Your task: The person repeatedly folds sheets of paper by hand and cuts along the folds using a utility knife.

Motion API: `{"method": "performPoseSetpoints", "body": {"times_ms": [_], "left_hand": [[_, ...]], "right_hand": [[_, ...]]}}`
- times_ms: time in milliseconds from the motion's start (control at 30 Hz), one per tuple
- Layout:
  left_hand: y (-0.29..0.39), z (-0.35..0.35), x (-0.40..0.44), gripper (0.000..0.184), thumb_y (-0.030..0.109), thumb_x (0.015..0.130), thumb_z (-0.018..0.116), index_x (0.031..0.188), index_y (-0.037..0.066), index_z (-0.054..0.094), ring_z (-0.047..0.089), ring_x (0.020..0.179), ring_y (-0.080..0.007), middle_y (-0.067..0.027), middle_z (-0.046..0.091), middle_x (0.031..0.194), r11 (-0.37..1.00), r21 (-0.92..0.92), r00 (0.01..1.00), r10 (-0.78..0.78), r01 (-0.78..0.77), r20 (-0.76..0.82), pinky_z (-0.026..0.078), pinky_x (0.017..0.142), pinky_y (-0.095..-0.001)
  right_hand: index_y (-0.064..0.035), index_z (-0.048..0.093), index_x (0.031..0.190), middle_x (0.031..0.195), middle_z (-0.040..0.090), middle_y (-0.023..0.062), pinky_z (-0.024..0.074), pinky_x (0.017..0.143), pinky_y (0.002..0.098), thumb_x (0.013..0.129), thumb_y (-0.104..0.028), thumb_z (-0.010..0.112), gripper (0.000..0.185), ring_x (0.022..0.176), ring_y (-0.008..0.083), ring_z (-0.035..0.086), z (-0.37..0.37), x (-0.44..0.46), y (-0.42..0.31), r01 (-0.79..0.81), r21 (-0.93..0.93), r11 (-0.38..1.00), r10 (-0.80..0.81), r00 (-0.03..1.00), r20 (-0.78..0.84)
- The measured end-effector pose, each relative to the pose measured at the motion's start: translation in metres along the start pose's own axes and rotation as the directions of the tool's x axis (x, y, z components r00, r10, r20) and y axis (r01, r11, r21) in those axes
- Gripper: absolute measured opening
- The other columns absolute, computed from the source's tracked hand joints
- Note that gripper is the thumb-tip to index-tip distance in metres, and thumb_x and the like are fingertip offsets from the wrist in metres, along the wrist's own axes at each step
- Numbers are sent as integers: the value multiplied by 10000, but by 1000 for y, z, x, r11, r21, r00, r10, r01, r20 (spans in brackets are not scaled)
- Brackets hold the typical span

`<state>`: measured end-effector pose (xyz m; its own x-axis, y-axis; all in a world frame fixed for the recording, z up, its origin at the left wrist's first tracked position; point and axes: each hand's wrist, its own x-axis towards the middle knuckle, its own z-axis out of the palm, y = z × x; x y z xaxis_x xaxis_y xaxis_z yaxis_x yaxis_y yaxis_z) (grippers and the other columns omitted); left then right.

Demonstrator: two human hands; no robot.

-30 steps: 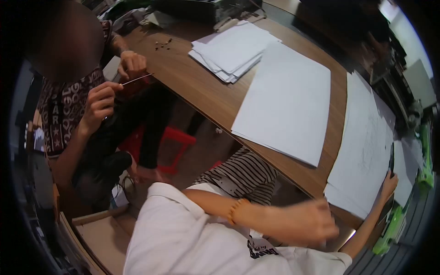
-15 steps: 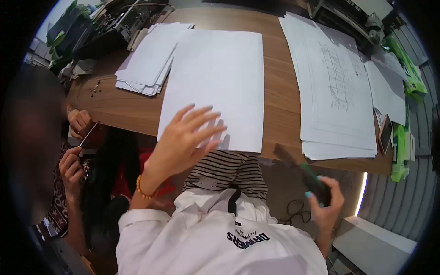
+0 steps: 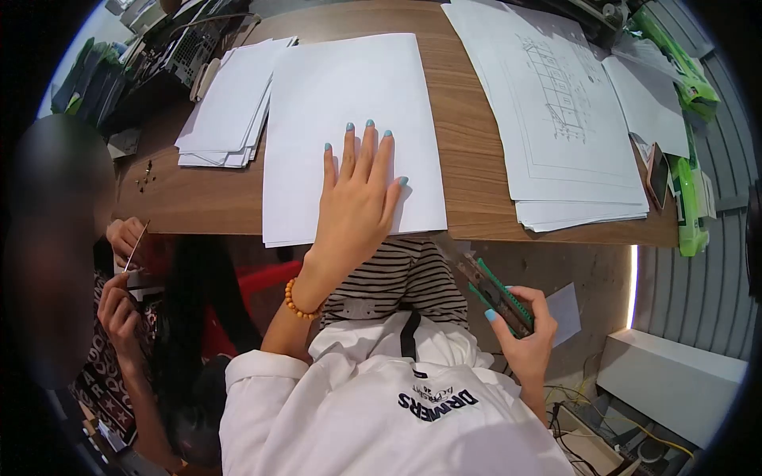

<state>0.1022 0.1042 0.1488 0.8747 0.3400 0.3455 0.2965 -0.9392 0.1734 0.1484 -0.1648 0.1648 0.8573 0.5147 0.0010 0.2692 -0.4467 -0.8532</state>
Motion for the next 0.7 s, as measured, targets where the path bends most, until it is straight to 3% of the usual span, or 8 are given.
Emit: {"method": "performPoseSetpoints", "body": {"times_ms": [167, 233, 367, 467, 533, 600, 667, 700], "left_hand": [[-2, 3, -2, 513, 260, 933, 437, 1360, -8, 341, 255, 1324, -429, -262, 326, 1397, 1000, -23, 999, 8, -8, 32, 197, 1066, -555], [-2, 2, -2, 512, 257, 928, 445, 1361, 1, 349, 256, 1324, -428, -261, 325, 1399, 999, -36, 999, 3, -1, 46, 188, 1069, -554], [-4, 4, -3, 508, 255, 924, 450, 1358, 7, 360, 260, 1322, -428, -260, 328, 1398, 999, -34, 999, 29, -28, 41, 182, 1071, -551], [-2, 2, -2, 506, 258, 921, 458, 1354, 9, 373, 260, 1324, -424, -257, 324, 1404, 999, -36, 998, 32, -30, 51, 178, 1076, -543], [-2, 3, -2, 503, 263, 919, 463, 1351, 18, 384, 259, 1326, -420, -254, 317, 1412, 999, -32, 999, 21, -19, 45, 175, 1079, -537], [-2, 2, -2, 497, 261, 920, 462, 1350, 24, 389, 256, 1328, -418, -252, 315, 1415, 999, -52, 998, 16, -13, 53, 172, 1080, -536], [-1, 2, -2, 491, 258, 920, 461, 1350, 31, 393, 253, 1330, -416, -249, 312, 1418, 997, -72, 998, 3, 1, 56, 169, 1081, -535], [-1, 1, -2, 486, 253, 921, 458, 1351, 34, 393, 249, 1331, -418, -247, 315, 1417, 997, -78, 998, 1, 3, 58, 164, 1082, -537]], "right_hand": [[-11, 560, 1014, 839, 640, 119, 495, 658, 307, 704, -52, 722, 352, 719, 202, 642, 3, 6, -8, 16, -5, 1000, -16, 1000, -10], [-9, 559, 1034, 858, 639, 125, 498, 657, 304, 705, -47, 720, 368, 731, 209, 642, 5, 7, -11, 125, -89, 988, -126, 992, -6], [-2, 558, 999, 837, 638, 127, 501, 643, 291, 711, -49, 717, 333, 729, 210, 651, 7, 5, -13, 113, -147, 983, -113, 994, 10], [2, 536, 970, 808, 635, 127, 502, 627, 283, 726, -50, 707, 302, 721, 214, 661, 4, 1, -10, -26, -78, 997, 35, 993, 110], [1, 510, 954, 771, 633, 117, 507, 620, 286, 742, -49, 695, 286, 707, 216, 670, 1, 2, -12, -240, 100, 966, 217, 956, 199], [1, 501, 1012, 815, 618, 134, 507, 640, 314, 720, -30, 700, 355, 735, 233, 657, 0, -1, -14, -283, 112, 953, 255, 943, 213], [-1, 522, 1077, 910, 584, 154, 497, 660, 342, 685, -8, 703, 432, 783, 257, 627, -2, -1, -16, 177, -163, 971, -155, 978, 140], [-1, 522, 1077, 910, 584, 154, 497, 660, 342, 685, -8, 703, 432, 783, 257, 627, -4, -2, -19, 175, -163, 971, -153, 978, 139]]}}
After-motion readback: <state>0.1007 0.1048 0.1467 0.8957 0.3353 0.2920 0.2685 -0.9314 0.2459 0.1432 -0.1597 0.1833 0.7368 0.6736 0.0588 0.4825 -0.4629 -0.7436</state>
